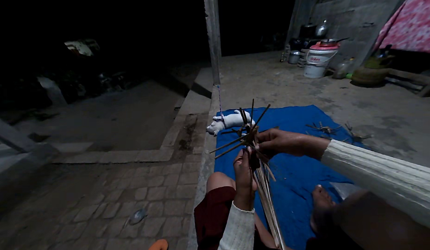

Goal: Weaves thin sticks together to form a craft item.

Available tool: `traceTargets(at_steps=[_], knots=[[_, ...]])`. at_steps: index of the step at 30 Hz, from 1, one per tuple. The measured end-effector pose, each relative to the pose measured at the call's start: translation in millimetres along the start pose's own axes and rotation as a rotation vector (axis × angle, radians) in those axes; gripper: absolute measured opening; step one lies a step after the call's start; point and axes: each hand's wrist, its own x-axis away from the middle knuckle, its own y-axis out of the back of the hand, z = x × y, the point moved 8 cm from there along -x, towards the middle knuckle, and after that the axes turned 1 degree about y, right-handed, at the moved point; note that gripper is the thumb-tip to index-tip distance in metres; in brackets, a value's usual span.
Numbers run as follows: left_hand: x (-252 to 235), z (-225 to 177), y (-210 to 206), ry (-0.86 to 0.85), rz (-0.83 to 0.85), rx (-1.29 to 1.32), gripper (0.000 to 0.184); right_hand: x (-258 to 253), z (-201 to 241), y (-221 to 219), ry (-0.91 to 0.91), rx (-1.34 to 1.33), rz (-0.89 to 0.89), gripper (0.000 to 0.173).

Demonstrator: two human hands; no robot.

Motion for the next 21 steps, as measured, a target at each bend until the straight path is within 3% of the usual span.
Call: traceTargets(at_steps=[9,16,21], knots=[[-4,1,-1,-0.049,0.085,-0.009,0.014,-2,-2,5,0.01,0.016,-0.017,0.008],[-3,1,-1,-0.069,0.076,-0.069,0.018,-1,4,3,0.066,0.011,-0.022,0.005],[-4,-4,3,-0.049,0.092,-0.139,0.019,-1,13,1,0.196,0.199,-0.065,0.01]])
